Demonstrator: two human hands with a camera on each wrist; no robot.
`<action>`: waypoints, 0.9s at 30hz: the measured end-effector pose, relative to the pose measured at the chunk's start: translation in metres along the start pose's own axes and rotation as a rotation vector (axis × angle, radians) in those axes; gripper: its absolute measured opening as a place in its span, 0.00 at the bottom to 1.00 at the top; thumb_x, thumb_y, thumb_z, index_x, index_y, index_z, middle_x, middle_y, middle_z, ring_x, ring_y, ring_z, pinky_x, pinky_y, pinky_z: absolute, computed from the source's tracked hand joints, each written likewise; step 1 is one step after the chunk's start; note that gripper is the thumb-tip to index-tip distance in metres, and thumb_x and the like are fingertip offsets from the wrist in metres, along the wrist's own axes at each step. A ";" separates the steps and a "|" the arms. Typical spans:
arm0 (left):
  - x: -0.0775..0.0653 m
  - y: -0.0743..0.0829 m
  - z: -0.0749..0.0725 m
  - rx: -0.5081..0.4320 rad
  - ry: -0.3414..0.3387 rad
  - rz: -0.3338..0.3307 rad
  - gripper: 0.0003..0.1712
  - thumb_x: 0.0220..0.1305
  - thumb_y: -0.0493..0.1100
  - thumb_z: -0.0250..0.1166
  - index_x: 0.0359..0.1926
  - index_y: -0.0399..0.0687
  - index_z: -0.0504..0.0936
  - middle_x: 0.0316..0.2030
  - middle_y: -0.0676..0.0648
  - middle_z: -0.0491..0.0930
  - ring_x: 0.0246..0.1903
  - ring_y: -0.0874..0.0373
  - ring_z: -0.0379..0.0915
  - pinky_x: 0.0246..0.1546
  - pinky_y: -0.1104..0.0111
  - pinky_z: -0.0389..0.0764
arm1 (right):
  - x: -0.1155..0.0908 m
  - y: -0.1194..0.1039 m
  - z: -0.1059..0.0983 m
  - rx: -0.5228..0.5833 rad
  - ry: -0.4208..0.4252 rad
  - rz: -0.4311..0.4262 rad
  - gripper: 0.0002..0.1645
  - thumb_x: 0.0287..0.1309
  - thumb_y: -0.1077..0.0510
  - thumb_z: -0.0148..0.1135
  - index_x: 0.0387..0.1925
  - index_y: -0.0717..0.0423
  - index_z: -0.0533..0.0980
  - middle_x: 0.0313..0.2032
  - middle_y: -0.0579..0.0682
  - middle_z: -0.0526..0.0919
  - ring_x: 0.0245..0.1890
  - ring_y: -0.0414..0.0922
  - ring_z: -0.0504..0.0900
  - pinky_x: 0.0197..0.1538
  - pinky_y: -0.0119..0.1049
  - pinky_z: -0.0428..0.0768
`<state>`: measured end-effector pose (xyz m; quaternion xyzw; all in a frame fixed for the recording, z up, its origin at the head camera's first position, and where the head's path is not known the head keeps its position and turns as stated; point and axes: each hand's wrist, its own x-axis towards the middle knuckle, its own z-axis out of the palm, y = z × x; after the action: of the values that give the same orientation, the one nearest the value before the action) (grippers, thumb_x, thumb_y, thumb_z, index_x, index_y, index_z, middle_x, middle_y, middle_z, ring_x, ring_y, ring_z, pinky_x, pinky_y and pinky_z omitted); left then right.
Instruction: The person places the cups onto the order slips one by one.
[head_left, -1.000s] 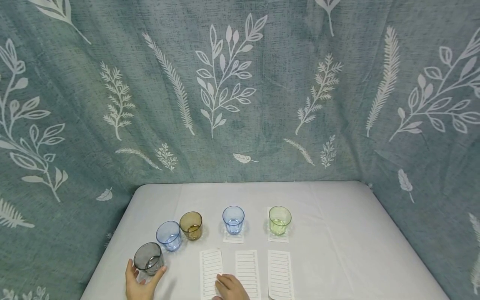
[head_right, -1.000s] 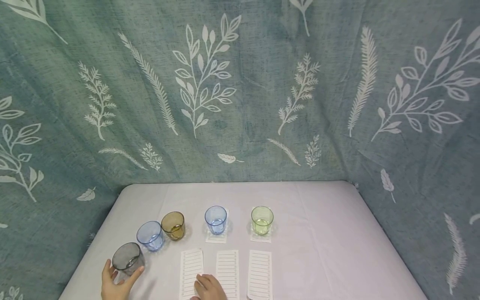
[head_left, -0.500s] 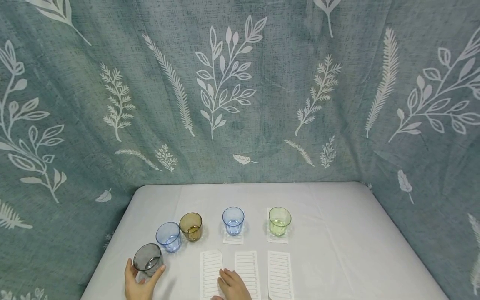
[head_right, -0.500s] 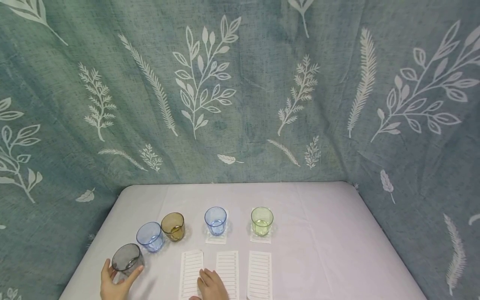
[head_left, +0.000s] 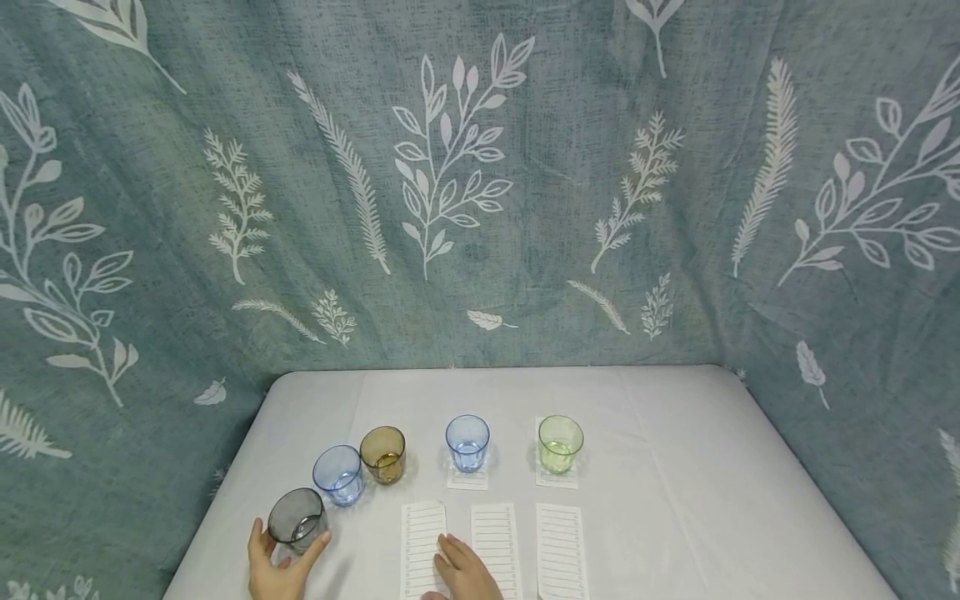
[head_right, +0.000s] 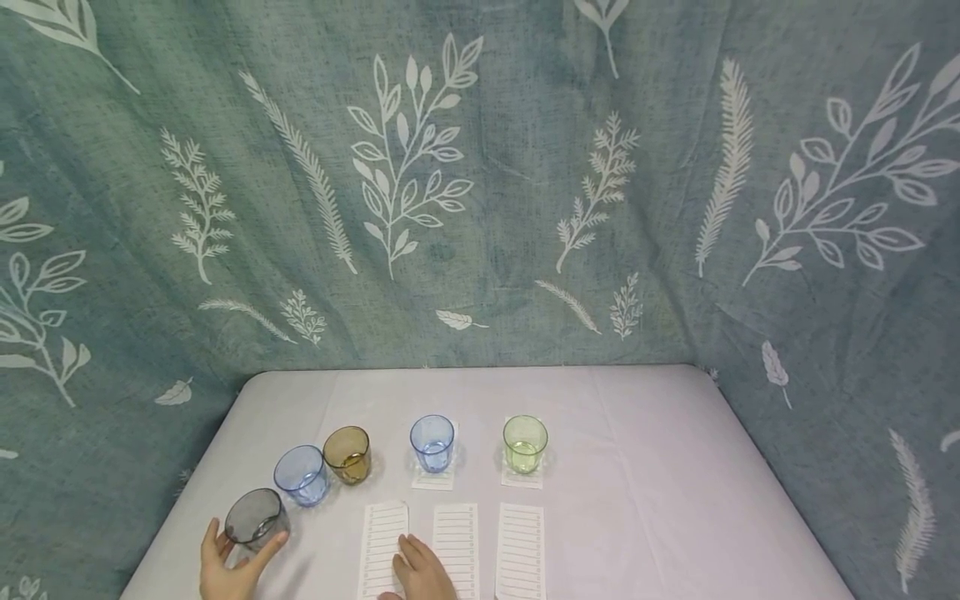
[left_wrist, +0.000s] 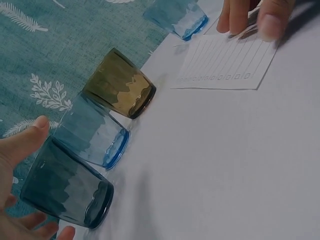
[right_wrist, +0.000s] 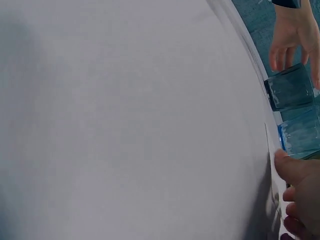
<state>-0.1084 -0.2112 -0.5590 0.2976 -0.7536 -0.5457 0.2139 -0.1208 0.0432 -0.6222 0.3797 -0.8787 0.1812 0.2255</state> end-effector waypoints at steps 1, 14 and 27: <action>0.000 0.000 0.000 -0.001 0.000 -0.003 0.62 0.44 0.40 0.76 0.71 0.32 0.44 0.62 0.21 0.57 0.61 0.29 0.56 0.52 0.39 0.67 | 0.000 0.001 -0.001 0.014 -0.019 0.000 0.29 0.57 0.40 0.60 0.38 0.65 0.82 0.45 0.62 0.82 0.47 0.54 0.80 0.50 0.39 0.79; 0.003 0.001 0.000 -0.018 -0.021 -0.012 0.61 0.45 0.41 0.76 0.71 0.33 0.44 0.63 0.21 0.55 0.62 0.29 0.54 0.53 0.39 0.67 | -0.003 0.004 0.004 0.130 -0.042 0.050 0.30 0.56 0.41 0.60 0.40 0.66 0.81 0.46 0.63 0.82 0.48 0.56 0.80 0.50 0.41 0.79; 0.006 0.000 0.000 0.031 -0.009 -0.015 0.54 0.49 0.41 0.74 0.69 0.30 0.50 0.64 0.24 0.57 0.62 0.29 0.55 0.55 0.42 0.67 | -0.002 0.004 0.003 0.238 -0.080 0.128 0.34 0.59 0.40 0.57 0.43 0.70 0.80 0.47 0.65 0.81 0.50 0.57 0.79 0.51 0.43 0.79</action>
<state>-0.1128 -0.2150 -0.5596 0.3043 -0.7607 -0.5366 0.2019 -0.1231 0.0451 -0.6256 0.3539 -0.8818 0.2826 0.1318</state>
